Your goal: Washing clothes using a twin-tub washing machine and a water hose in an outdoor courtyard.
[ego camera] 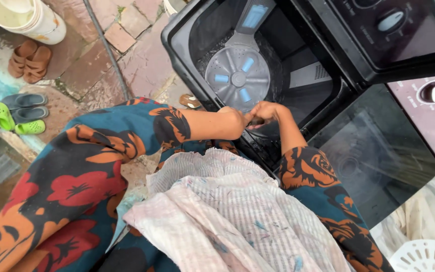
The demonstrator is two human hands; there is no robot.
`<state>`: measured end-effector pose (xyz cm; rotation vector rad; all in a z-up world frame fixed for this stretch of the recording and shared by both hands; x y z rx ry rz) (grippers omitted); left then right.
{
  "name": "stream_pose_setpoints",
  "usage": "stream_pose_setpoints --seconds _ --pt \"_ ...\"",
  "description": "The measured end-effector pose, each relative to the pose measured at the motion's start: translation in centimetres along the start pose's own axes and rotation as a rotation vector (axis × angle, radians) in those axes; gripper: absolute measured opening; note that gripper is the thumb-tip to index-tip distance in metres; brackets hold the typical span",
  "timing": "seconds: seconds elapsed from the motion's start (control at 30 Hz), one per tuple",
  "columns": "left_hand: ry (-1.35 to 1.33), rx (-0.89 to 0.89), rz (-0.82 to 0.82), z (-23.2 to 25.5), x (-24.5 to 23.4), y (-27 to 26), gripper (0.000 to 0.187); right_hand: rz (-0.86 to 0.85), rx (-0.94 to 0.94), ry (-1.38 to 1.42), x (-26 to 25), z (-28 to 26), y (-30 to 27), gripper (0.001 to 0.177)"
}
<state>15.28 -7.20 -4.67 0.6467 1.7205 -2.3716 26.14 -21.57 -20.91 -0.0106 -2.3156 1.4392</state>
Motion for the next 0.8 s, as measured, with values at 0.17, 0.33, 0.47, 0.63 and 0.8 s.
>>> stream_pose_setpoints --seconds 0.17,0.33,0.47,0.63,0.8 --pt "0.05 -0.016 0.049 0.6 1.3 1.2 0.117 0.301 -0.073 0.13 -1.4 2.2 -0.5 0.011" --pt "0.023 -0.057 0.064 0.7 0.7 -0.8 0.128 0.609 -0.116 -0.042 -2.8 4.0 -0.6 0.01" --pt "0.015 -0.068 0.044 0.9 0.3 -2.5 0.132 0.658 -0.019 -0.064 -2.6 3.6 -1.3 0.016" --pt "0.026 -0.06 0.045 0.8 0.4 -4.0 0.139 0.851 -0.285 0.398 -3.1 5.1 -1.4 0.02" --pt "0.012 -0.071 0.122 -0.1 3.3 -3.0 0.128 0.995 -0.488 0.699 1.5 2.7 -4.9 0.026"
Point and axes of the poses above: each hand's wrist, its own y-axis towards the middle knuckle, its own x-axis out of the palm, z = x × y, the point moved 2 cm from there along y, towards the middle knuckle, and after that the axes turned 9 degrees about -z, right-handed, at the moved point
